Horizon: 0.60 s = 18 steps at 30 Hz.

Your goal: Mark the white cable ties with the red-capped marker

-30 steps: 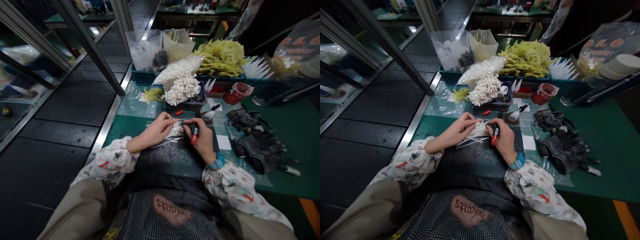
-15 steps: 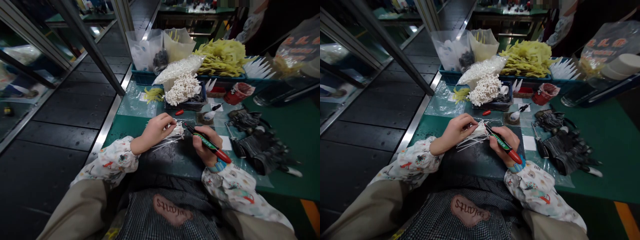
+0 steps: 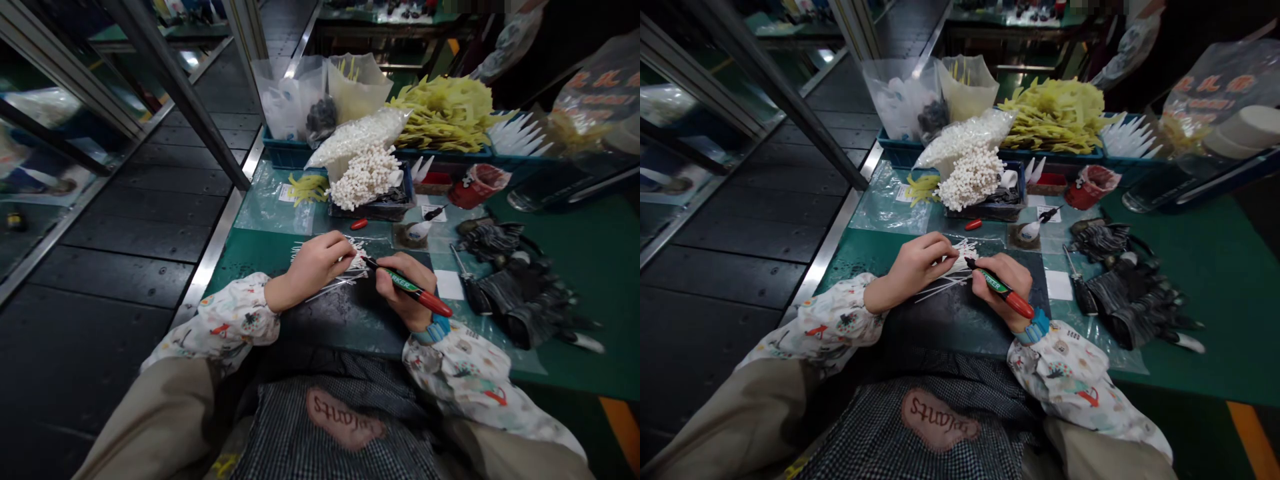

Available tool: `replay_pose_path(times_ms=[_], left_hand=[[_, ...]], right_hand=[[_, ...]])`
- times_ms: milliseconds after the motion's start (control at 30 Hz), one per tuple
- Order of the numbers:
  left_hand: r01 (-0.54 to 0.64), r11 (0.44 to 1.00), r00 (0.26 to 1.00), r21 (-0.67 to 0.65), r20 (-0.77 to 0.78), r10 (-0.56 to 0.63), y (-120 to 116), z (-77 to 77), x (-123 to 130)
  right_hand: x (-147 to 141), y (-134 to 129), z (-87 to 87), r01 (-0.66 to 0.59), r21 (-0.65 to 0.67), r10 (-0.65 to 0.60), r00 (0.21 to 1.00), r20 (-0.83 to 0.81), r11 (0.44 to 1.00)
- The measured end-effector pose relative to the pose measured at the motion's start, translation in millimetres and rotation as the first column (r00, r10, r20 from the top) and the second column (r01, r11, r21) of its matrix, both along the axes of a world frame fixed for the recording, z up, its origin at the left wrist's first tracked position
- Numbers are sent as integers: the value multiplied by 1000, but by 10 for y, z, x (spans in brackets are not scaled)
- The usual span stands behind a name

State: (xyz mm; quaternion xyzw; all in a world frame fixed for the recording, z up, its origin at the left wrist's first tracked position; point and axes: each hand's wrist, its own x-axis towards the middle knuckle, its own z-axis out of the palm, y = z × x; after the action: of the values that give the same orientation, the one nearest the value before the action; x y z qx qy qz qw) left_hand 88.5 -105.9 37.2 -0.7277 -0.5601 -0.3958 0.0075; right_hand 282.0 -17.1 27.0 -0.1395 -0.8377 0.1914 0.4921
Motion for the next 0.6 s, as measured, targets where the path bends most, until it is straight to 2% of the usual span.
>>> replay_pose_path(times_ms=[100,233,367,467,533,600], left_hand=[[-18,999,1000,-37,0,18,7,-2,-16],[-71,983,997,-168,-53,63,44,-74,-44],[-111,958,985,-266,-156,71,75,-151,-51],[-187,926,970,-328,-209,122,93,-134,-109],[-246,905,964,-348,-185,191,139,-111,-222],[-282,888,958,-364,-65,278,239,-107,-397]], right_hand=[[28,10,-16,57,-32,-57,998,-25,998],[68,47,-78,149,-125,-153,988,-21,981],[74,66,-120,140,-162,-144,990,-10,977],[67,67,-122,121,-146,-126,992,-29,982],[66,68,-120,117,-145,-123,992,-36,983],[67,70,-121,115,-144,-122,992,-40,983]])
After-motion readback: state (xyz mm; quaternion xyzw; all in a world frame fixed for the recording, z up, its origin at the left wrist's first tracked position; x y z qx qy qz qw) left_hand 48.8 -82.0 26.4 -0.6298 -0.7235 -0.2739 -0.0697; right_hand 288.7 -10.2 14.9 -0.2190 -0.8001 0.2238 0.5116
